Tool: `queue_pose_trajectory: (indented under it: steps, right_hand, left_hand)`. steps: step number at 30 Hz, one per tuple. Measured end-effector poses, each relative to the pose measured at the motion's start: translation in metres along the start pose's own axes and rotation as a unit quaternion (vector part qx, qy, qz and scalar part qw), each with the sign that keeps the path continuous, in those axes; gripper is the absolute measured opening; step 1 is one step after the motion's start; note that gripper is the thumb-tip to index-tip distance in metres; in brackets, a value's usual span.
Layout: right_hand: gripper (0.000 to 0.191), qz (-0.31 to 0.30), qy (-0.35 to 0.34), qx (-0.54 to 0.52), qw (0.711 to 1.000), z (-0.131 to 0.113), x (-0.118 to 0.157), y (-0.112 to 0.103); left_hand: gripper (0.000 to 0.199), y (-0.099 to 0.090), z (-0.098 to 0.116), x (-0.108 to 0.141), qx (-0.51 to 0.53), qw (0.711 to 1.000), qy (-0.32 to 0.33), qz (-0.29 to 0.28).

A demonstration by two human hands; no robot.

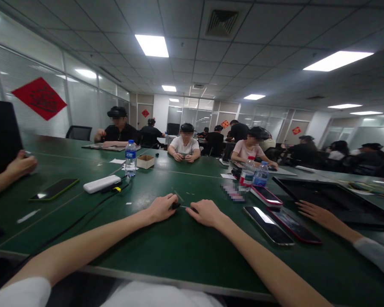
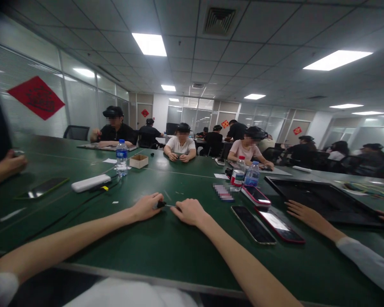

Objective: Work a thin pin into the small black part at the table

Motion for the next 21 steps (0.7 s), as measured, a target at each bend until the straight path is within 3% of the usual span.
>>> queue_pose_trajectory:
  steps: [5,11,21]
  right_hand:
    - [0.059,-0.011,0.036,0.005,0.999,0.002,0.005,0.002]
    - [0.060,-0.020,0.021,-0.021,0.999,-0.005,0.009,0.003]
    - [0.064,-0.032,0.027,-0.040,0.998,0.007,0.001,0.014]
  left_hand:
    - [0.024,-0.001,0.002,0.007,-0.006,1.000,0.003,-0.015]
    - [0.022,-0.001,0.007,0.006,0.011,0.999,0.028,-0.021]
    - [0.022,-0.002,0.011,0.004,0.056,0.996,0.062,-0.019]
Point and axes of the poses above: each hand's wrist, its own x-axis away from the middle knuckle, its own y-axis out of the palm, z = x × y, the point moved 9 cm from there along -x, towards the middle knuckle, and after that the axes turned 6 degrees about y, right-handed, at the moved point
